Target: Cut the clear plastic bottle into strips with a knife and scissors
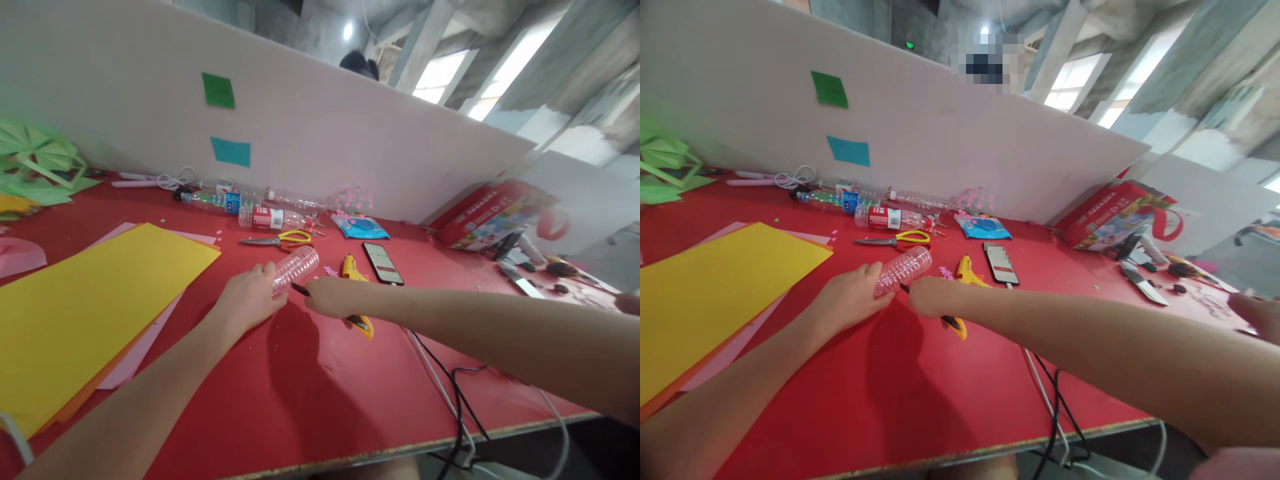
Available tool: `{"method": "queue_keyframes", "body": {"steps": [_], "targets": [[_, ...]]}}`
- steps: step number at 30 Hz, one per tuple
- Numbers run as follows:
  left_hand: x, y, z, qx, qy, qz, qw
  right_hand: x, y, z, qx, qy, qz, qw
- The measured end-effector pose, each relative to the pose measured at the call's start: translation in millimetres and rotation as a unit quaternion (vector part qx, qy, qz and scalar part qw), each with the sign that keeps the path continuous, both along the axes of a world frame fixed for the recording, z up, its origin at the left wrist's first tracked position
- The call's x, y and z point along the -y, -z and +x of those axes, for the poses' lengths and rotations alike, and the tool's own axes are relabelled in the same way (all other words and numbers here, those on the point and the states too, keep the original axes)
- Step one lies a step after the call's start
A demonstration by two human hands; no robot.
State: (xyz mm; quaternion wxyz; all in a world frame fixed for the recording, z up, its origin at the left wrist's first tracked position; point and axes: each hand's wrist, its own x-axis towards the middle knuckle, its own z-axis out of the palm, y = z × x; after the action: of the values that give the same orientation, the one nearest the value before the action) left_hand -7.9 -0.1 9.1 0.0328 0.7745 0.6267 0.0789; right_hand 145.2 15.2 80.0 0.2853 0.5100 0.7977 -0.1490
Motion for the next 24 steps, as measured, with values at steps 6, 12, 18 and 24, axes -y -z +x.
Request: {"method": "queue_keyframes", "body": {"steps": [6,12,18,24], "targets": [[-4,-2.0,-7,0.024,-0.016,-0.032,0.999,5,13.4,2,-0.030,0.001,0.010,0.999],[-4,-5.7,-13,-0.032,-0.009,0.039,0.999,-2,4.5,-2,-0.026,0.005,-0.009,1.000],[-6,-8.1,-16,-0.058,0.016,0.032,0.998,-15,-1.2,-13,-0.005,0.004,-0.023,1.000],[-17,-3.4,-26,0.000,0.024,-0.003,1.000,-19,12.8,-17,-0.014,-0.003,-0.026,1.000]]}}
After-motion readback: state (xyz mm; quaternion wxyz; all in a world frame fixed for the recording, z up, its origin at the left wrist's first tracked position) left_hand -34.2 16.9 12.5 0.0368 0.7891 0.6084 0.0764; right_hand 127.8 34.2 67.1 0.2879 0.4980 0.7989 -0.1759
